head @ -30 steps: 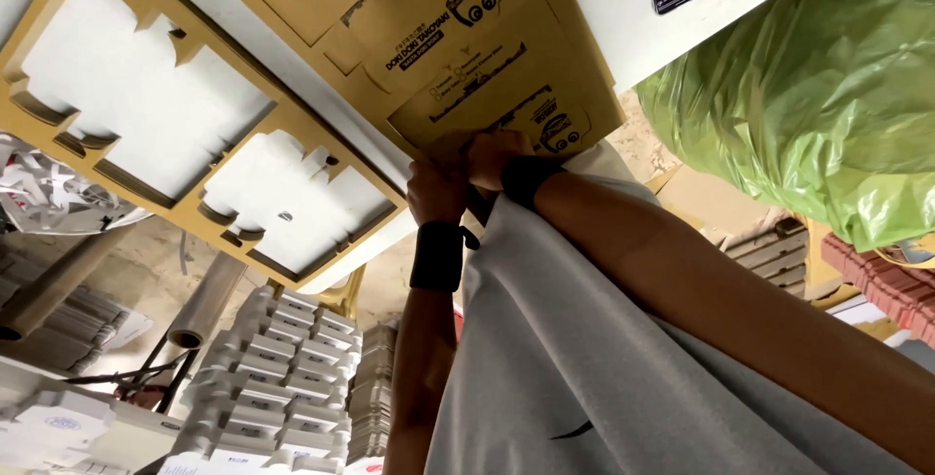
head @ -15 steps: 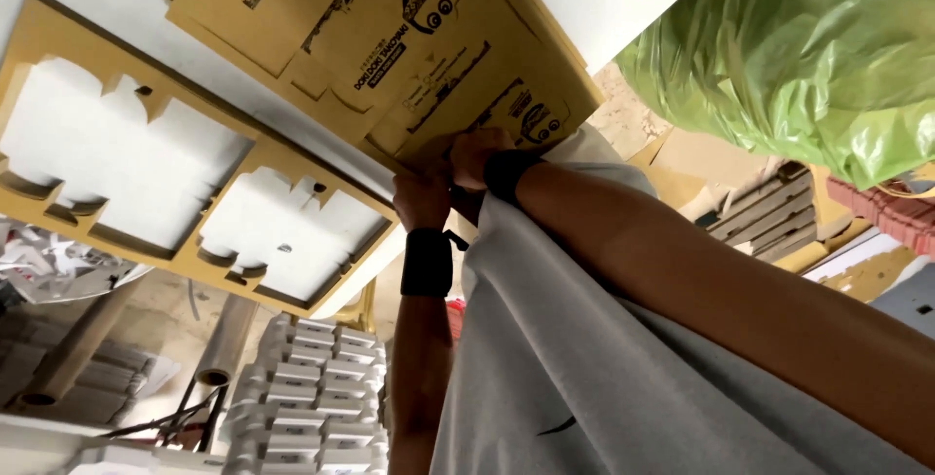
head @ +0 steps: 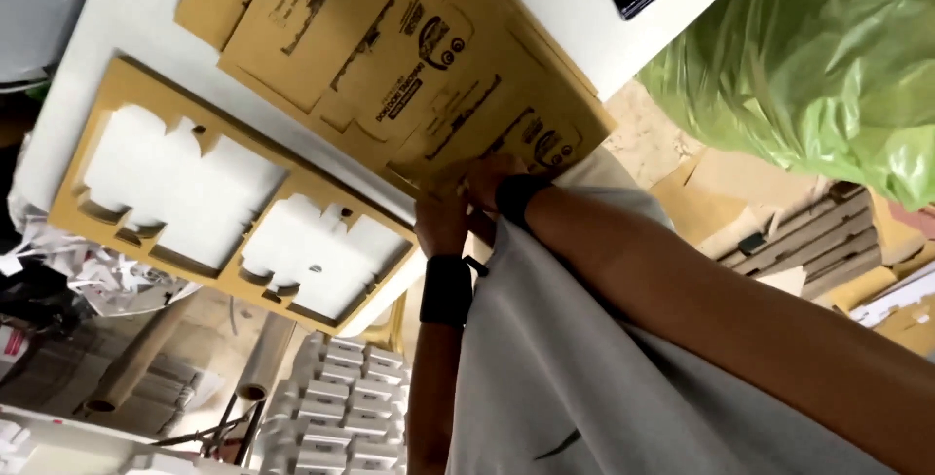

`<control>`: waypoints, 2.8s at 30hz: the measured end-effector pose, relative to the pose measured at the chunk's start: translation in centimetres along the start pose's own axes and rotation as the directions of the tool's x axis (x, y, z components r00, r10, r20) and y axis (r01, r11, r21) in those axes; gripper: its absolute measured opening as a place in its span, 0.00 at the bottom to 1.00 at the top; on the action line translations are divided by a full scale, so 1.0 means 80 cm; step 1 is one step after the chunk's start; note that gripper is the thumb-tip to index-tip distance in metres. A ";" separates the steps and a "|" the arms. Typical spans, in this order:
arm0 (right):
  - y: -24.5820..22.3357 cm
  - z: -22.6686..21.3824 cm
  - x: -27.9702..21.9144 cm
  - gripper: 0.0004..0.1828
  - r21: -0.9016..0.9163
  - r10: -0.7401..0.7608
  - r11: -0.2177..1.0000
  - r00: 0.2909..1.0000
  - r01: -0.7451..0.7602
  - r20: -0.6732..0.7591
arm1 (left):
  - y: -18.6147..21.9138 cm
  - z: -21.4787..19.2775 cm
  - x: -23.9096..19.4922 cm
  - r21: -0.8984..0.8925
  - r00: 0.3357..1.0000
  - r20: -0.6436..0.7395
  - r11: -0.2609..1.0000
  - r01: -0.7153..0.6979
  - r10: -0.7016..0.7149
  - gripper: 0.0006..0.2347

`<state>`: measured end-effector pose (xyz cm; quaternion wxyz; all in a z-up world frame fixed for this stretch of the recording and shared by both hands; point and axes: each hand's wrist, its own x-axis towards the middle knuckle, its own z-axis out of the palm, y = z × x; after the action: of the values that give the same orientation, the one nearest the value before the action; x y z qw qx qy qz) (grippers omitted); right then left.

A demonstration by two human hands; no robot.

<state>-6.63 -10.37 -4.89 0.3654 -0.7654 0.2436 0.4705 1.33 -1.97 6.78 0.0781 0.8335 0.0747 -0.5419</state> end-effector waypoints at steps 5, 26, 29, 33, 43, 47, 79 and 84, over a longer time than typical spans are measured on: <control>-0.015 0.001 -0.026 0.14 -0.030 0.033 0.999 0.998 -0.031 0.045 | -0.076 0.047 0.049 -0.052 0.997 -0.077 0.999 0.013 -0.017 0.28; 0.026 0.059 0.028 0.11 0.216 -0.128 0.969 0.991 0.118 0.031 | -0.094 0.049 0.020 -0.160 0.963 -0.220 0.968 -0.192 0.154 0.19; 0.013 0.052 -0.003 0.10 0.096 -0.106 0.990 0.994 0.104 0.015 | -0.105 0.060 0.029 -0.172 0.970 -0.197 0.970 -0.174 0.139 0.20; -0.004 0.032 -0.037 0.10 -0.089 -0.081 0.993 0.997 0.079 -0.012 | -0.136 0.091 0.073 -0.144 0.957 -0.254 0.972 -0.183 0.143 0.20; -0.027 0.011 -0.073 0.17 -0.037 0.020 0.999 0.993 -0.025 -0.119 | -0.150 0.106 0.090 -0.163 0.954 -0.256 0.965 -0.204 0.158 0.17; -0.025 0.023 -0.067 0.14 -0.225 -0.020 0.974 0.991 -0.010 -0.134 | -0.146 0.103 0.085 -0.172 0.950 -0.264 0.961 -0.218 0.168 0.17; -0.034 -0.020 -0.096 0.29 0.059 0.005 0.998 0.999 -0.008 0.042 | -0.140 0.090 0.093 -0.461 0.968 -0.175 0.853 -0.243 0.181 0.08; -0.034 -0.029 -0.104 0.21 0.102 0.013 0.995 0.997 -0.020 0.072 | -0.168 0.110 0.149 -0.477 0.947 -0.191 0.819 -0.320 0.259 0.09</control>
<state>-7.10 -10.25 4.17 0.4088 -0.7263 0.2609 0.4871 -4.57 9.77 -8.29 0.3689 0.8161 0.0898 -0.4357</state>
